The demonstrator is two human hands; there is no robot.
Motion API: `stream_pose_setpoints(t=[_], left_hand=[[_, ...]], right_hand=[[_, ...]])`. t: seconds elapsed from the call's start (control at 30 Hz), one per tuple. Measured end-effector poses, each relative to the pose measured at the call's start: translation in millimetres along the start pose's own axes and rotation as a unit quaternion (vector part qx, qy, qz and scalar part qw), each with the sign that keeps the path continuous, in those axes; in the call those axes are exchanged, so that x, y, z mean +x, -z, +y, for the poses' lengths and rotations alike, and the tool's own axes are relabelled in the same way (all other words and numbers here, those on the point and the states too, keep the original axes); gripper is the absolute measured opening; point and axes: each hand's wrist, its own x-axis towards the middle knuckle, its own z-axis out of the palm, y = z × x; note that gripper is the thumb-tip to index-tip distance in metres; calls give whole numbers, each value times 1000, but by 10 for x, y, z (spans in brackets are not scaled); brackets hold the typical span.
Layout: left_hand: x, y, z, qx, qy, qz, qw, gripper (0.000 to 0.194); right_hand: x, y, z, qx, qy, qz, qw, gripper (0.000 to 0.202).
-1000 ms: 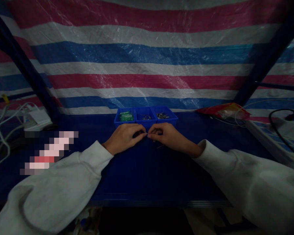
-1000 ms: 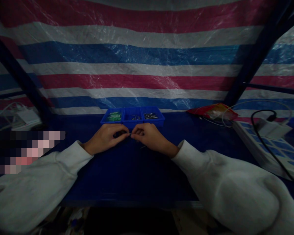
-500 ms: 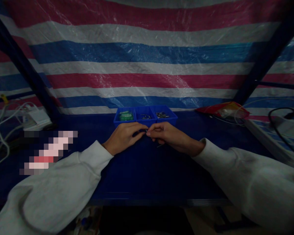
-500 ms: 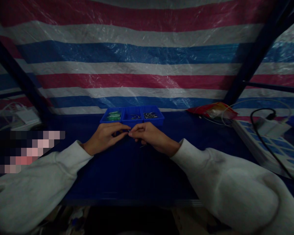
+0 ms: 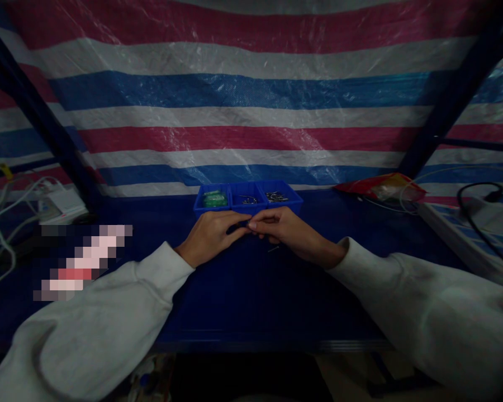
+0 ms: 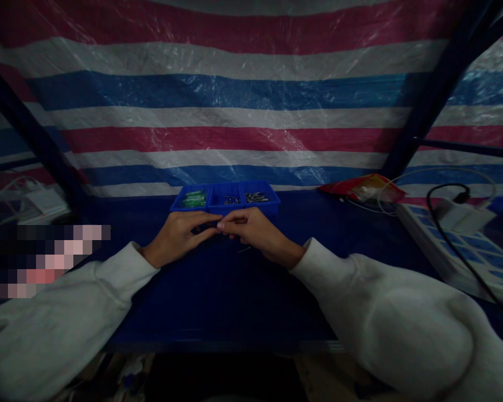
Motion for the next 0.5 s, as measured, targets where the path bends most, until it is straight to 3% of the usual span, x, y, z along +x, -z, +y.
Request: stream_pose_setpoints(t=[0.17, 0.3, 0.5], left_hand=[[9, -3, -2, -6, 20, 2, 1000, 15], [2, -1, 9, -16, 46, -31, 998, 17], [30, 19, 68, -33, 57, -22, 998, 15]], right_hand=[[1, -5, -20, -6, 4, 14, 1000, 34], [0, -9, -52, -18, 9, 27, 999, 34], [9, -20, -93, -41, 94, 40, 994, 20]])
